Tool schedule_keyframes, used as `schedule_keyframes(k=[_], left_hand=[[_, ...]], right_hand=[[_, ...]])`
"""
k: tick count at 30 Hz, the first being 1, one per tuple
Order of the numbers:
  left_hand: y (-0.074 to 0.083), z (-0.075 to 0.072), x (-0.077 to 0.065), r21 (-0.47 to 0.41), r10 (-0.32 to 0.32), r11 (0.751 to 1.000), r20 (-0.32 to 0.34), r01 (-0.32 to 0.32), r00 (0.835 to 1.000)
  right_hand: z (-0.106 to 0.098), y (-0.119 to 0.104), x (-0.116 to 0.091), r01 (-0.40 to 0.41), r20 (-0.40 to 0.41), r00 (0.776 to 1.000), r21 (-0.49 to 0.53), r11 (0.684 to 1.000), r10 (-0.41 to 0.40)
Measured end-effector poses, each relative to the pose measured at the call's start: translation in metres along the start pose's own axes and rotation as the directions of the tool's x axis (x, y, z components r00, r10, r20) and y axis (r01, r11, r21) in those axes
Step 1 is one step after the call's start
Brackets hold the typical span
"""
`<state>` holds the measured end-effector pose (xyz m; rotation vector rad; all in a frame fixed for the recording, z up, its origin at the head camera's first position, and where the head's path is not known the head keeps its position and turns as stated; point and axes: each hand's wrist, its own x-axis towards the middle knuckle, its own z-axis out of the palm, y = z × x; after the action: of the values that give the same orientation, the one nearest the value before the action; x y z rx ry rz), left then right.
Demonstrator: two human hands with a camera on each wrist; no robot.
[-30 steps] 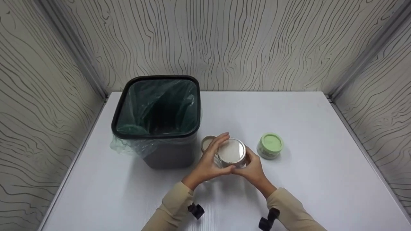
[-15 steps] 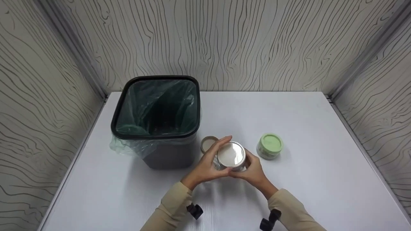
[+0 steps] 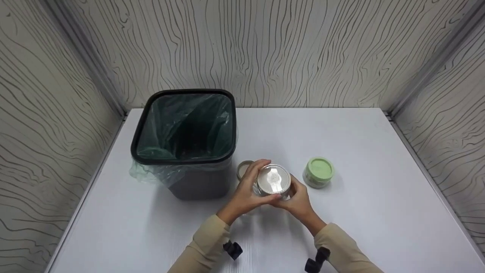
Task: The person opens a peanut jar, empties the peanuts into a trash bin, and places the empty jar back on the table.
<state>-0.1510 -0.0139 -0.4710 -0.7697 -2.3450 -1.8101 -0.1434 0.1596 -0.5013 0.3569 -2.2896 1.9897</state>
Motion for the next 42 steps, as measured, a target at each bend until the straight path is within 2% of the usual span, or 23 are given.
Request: schedule_keyframes(k=[5, 7, 13, 21, 31, 38, 42], left_hand=[[-0.0001, 0.0002, -0.0001, 0.01, 0.005, 1.0, -0.004, -0.005, 1.0], [-0.0013, -0.0003, -0.0001, 0.016, 0.033, 0.999, 0.004, -0.033, 0.999], [-0.0046, -0.003, -0.0007, 0.028, 0.13, 0.991, 0.063, -0.132, 0.99], [-0.0055, -0.0057, -0.0022, 0.007, 0.173, 0.985, 0.132, -0.175, 0.976], [-0.0046, -0.005, -0.003, 0.021, 0.147, 0.988, 0.131, -0.151, 0.98], [-0.0053, -0.0024, -0.0024, 0.054, 0.122, 0.991, 0.068, -0.126, 0.99], [-0.0038, -0.0008, -0.0022, 0.068, 0.062, 0.996, 0.027, -0.064, 0.998]], right_hand=[[0.0003, 0.0007, -0.0003, -0.011, 0.011, 1.0, -0.006, 1.0, 0.011], [0.0002, 0.0009, -0.0006, -0.007, 0.011, 1.0, -0.016, 1.0, 0.007], [-0.0006, 0.0016, -0.0023, 0.012, 0.022, 1.0, -0.032, 0.999, -0.011], [-0.0008, 0.0015, -0.0045, 0.01, 0.046, 0.999, -0.037, 0.999, -0.009], [-0.0012, 0.0012, -0.0044, -0.008, 0.043, 0.999, -0.012, 1.0, 0.008], [-0.0006, 0.002, -0.0043, 0.024, 0.03, 0.999, 0.002, 1.0, -0.024], [0.0009, 0.0038, -0.0049, 0.043, 0.016, 0.999, -0.002, 0.999, -0.043]])
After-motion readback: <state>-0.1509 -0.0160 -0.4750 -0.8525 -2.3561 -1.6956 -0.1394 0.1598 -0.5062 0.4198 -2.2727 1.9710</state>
